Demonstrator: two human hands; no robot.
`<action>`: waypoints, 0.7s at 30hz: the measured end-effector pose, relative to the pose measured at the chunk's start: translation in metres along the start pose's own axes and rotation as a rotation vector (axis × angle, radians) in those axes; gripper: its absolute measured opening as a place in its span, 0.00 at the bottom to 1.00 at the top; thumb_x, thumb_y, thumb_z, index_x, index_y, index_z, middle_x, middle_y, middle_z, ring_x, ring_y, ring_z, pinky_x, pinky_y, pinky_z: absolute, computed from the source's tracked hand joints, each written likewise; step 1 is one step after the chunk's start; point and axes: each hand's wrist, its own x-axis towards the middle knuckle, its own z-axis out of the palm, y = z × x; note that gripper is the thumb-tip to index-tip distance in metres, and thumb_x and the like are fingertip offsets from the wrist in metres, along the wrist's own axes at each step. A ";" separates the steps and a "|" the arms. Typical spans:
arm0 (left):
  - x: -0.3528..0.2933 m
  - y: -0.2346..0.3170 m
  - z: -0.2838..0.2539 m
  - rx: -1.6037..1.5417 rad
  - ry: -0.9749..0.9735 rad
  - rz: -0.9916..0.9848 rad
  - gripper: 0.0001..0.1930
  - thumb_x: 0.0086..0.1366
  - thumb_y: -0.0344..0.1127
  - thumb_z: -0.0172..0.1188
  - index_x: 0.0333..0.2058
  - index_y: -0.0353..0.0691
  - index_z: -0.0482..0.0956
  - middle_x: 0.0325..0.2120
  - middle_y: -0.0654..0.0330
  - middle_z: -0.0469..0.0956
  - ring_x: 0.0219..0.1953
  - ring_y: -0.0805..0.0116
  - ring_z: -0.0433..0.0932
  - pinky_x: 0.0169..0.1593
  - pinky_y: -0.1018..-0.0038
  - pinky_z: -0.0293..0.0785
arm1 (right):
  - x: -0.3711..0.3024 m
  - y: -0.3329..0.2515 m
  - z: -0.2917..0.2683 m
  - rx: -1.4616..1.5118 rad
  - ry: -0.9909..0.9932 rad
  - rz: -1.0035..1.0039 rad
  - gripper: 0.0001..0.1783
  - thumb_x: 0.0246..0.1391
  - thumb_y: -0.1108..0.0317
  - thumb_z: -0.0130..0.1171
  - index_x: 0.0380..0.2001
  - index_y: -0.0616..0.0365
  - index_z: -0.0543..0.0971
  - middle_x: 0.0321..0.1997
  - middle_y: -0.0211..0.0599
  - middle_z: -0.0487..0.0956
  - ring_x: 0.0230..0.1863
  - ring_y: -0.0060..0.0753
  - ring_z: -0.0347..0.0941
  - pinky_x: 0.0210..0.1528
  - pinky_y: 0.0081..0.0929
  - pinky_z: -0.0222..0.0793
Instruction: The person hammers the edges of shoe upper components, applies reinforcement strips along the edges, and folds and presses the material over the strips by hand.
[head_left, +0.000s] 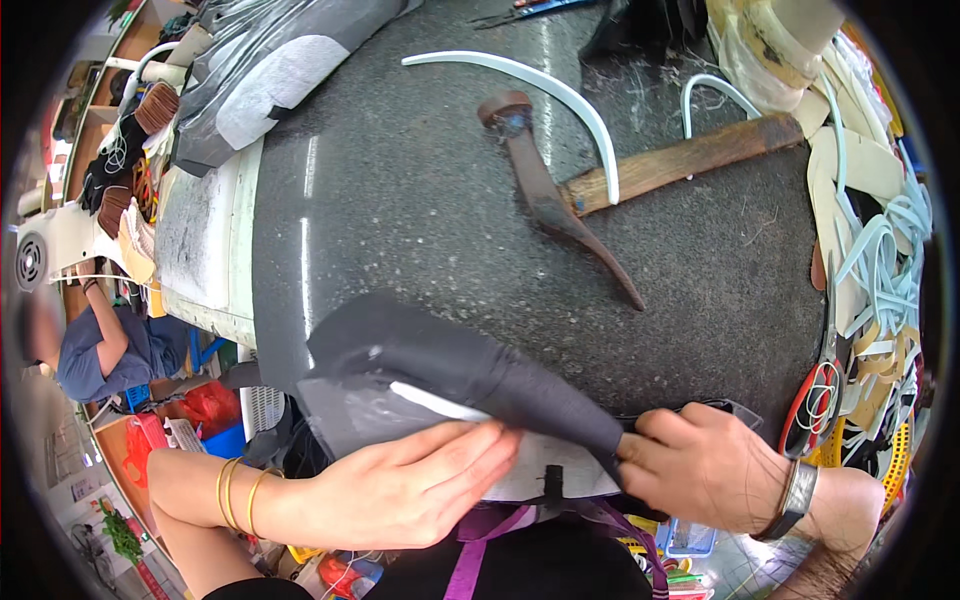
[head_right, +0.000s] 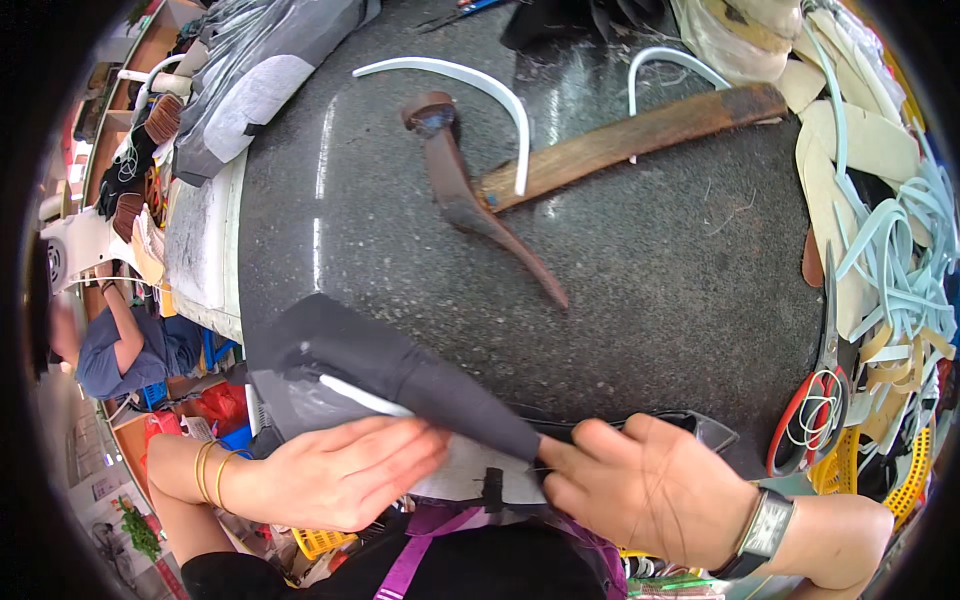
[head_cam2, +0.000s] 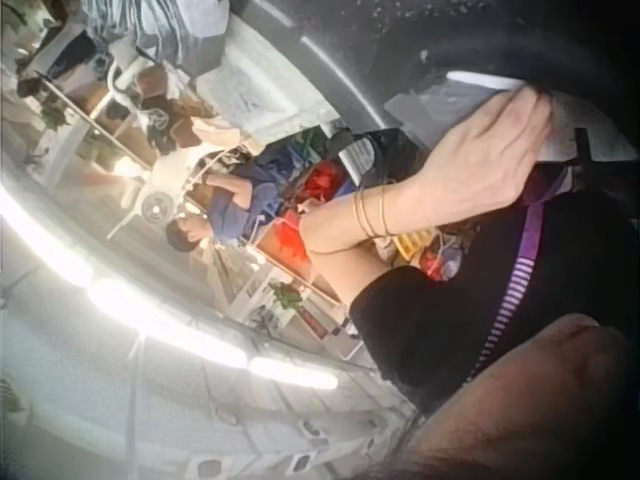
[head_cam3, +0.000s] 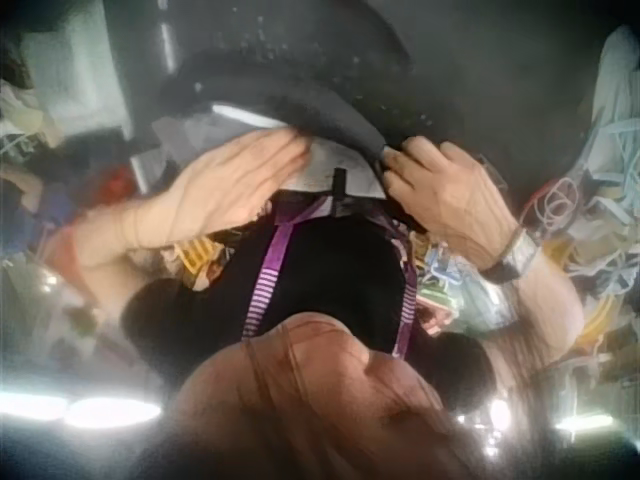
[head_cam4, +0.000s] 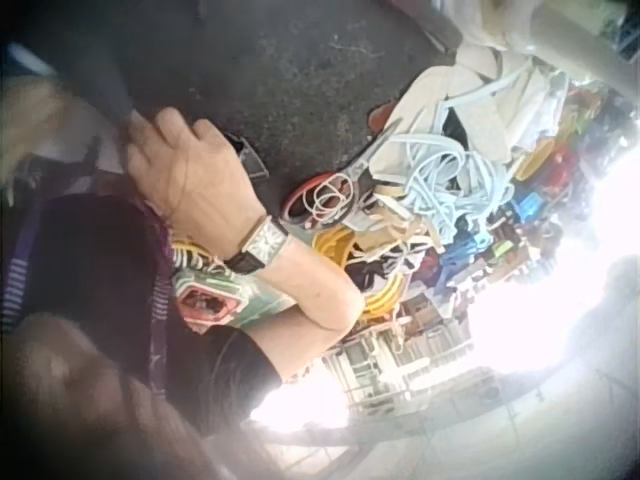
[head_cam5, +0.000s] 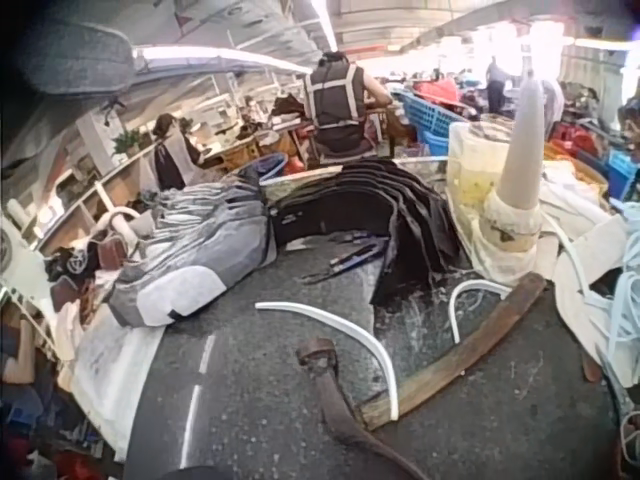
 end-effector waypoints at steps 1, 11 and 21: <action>-0.004 -0.001 -0.003 0.096 -0.020 -0.020 0.27 0.45 0.32 0.57 0.48 0.29 0.79 0.51 0.50 0.76 0.58 0.59 0.71 0.61 0.68 0.70 | 0.001 -0.002 -0.002 0.058 -0.014 0.047 0.10 0.48 0.63 0.56 0.35 0.50 0.77 0.55 0.28 0.76 0.40 0.23 0.70 0.34 0.21 0.69; -0.003 0.016 -0.003 0.504 -0.095 0.045 0.25 0.52 0.43 0.51 0.41 0.25 0.82 0.48 0.45 0.76 0.51 0.53 0.71 0.55 0.63 0.70 | 0.056 -0.032 -0.023 0.530 0.162 0.629 0.19 0.49 0.62 0.66 0.41 0.64 0.80 0.23 0.50 0.79 0.28 0.50 0.80 0.34 0.38 0.75; -0.027 -0.020 0.030 0.239 0.093 0.093 0.26 0.51 0.39 0.55 0.44 0.22 0.80 0.45 0.48 0.78 0.53 0.54 0.73 0.55 0.67 0.72 | 0.073 -0.100 0.061 -0.418 0.316 0.491 0.23 0.42 0.69 0.55 0.41 0.77 0.77 0.53 0.57 0.76 0.51 0.49 0.74 0.52 0.38 0.71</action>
